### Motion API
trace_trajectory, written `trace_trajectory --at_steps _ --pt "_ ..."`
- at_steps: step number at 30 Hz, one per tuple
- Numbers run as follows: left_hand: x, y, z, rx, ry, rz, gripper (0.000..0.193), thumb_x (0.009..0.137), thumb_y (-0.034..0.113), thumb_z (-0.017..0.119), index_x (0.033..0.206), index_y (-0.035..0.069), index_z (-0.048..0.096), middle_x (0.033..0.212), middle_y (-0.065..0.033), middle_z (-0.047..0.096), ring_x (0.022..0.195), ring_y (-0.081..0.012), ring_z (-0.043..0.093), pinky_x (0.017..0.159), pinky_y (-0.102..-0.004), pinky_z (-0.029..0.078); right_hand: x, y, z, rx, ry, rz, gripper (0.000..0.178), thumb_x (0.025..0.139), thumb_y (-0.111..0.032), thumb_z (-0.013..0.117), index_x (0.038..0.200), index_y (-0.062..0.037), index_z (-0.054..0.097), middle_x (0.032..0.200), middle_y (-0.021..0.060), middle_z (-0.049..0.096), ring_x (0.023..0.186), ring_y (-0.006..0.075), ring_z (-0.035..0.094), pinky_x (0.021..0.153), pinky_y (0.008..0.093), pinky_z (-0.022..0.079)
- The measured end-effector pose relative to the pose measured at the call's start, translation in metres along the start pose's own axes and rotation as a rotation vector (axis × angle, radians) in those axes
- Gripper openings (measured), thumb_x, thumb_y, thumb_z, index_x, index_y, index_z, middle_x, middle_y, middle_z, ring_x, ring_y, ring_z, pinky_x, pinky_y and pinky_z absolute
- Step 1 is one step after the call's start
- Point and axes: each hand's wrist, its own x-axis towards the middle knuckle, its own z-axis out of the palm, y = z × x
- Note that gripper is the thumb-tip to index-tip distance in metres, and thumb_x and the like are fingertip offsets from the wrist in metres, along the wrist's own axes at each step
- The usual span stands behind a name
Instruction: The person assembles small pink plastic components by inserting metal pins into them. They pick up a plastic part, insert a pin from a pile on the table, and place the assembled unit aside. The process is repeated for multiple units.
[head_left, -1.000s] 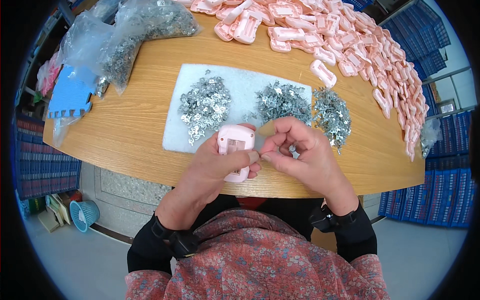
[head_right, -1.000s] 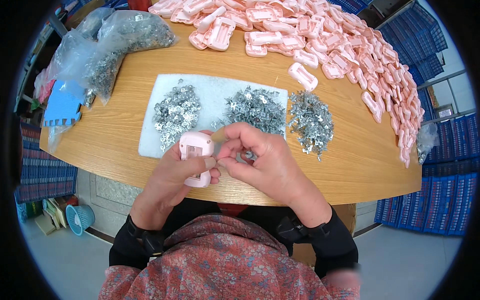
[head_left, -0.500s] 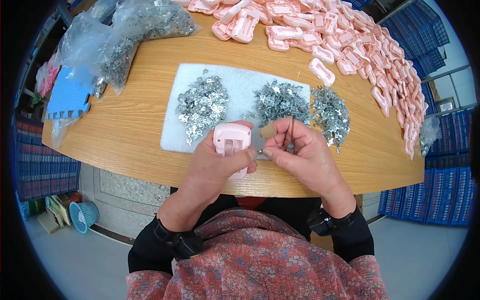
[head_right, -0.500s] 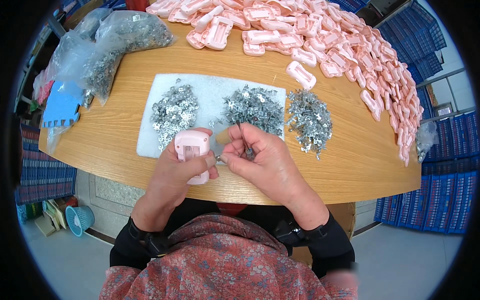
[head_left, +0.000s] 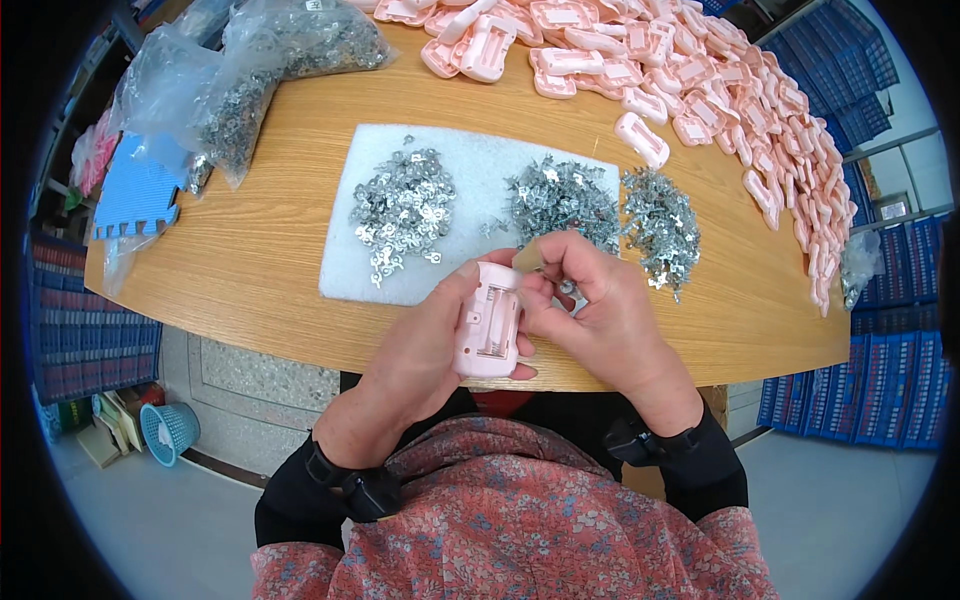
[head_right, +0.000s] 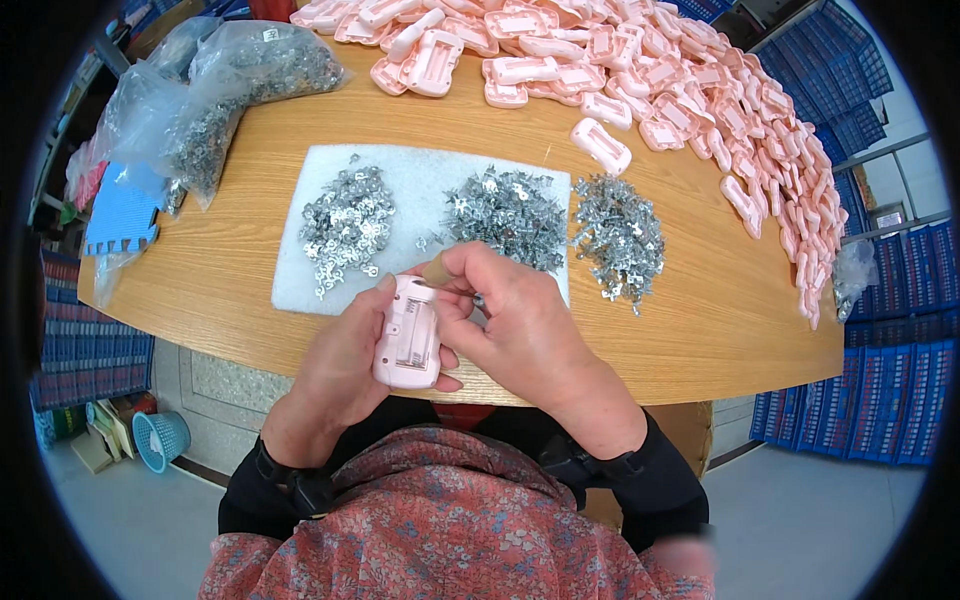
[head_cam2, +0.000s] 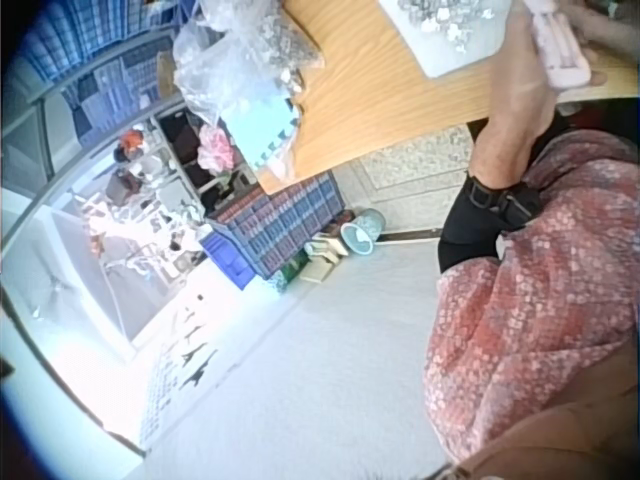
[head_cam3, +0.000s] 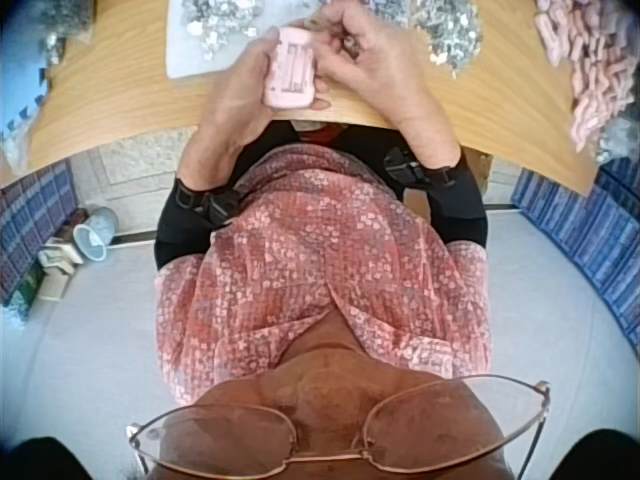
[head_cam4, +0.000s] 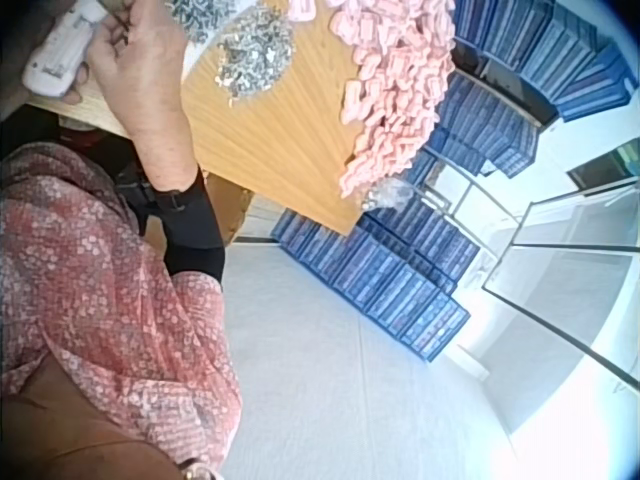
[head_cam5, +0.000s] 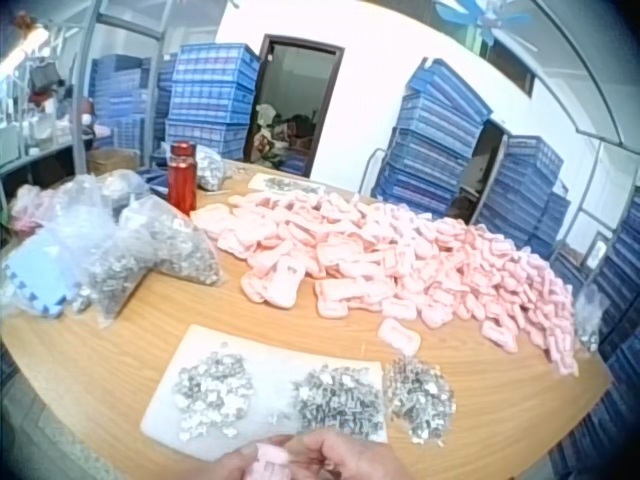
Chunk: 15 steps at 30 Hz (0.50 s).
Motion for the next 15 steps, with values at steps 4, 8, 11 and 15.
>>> trace_trajectory --at_steps 4,8,11,15 --pt "0.001 -0.003 0.003 0.023 0.017 -0.013 0.051 0.107 0.041 0.025 0.141 0.006 0.04 0.107 -0.0117 0.064 0.086 -0.0235 0.068 0.075 -0.0475 0.062 -0.003 0.006 0.007 -0.193 0.05 -0.105 0.027 0.08 -0.003 0.069 0.105 -0.0036 0.059 0.083 0.0113 0.064 0.075 0.0261 0.065 0.066 0.0338 0.053" --pt "0.003 -0.002 0.007 0.022 0.007 -0.014 0.055 0.106 0.043 0.029 0.147 0.007 0.033 0.105 -0.0109 0.062 0.085 -0.0206 0.067 0.075 -0.0431 0.061 -0.01 0.005 0.011 -0.378 0.078 -0.239 0.029 0.078 -0.002 0.07 0.105 -0.0048 0.06 0.086 0.0124 0.064 0.081 0.0312 0.065 0.068 0.0357 0.054" --pt "0.004 -0.005 0.0 0.016 -0.03 0.006 0.055 0.106 0.044 0.03 0.147 0.007 0.033 0.102 -0.0116 0.063 0.084 -0.0202 0.067 0.074 -0.0422 0.061 -0.013 0.012 0.009 -0.337 0.101 -0.226 0.028 0.079 -0.003 0.071 0.105 -0.0044 0.06 0.086 0.0124 0.064 0.079 0.0305 0.065 0.068 0.0359 0.054" --pt "0.003 -0.004 -0.001 0.038 -0.019 0.0 0.056 0.106 0.046 0.032 0.147 0.006 0.033 0.096 -0.0119 0.064 0.082 -0.0202 0.067 0.074 -0.0414 0.061 -0.017 0.015 0.004 -0.125 0.167 0.0 0.019 0.085 -0.006 0.072 0.102 -0.0017 0.063 0.083 0.0069 0.065 0.074 0.0155 0.064 0.063 0.0292 0.05"
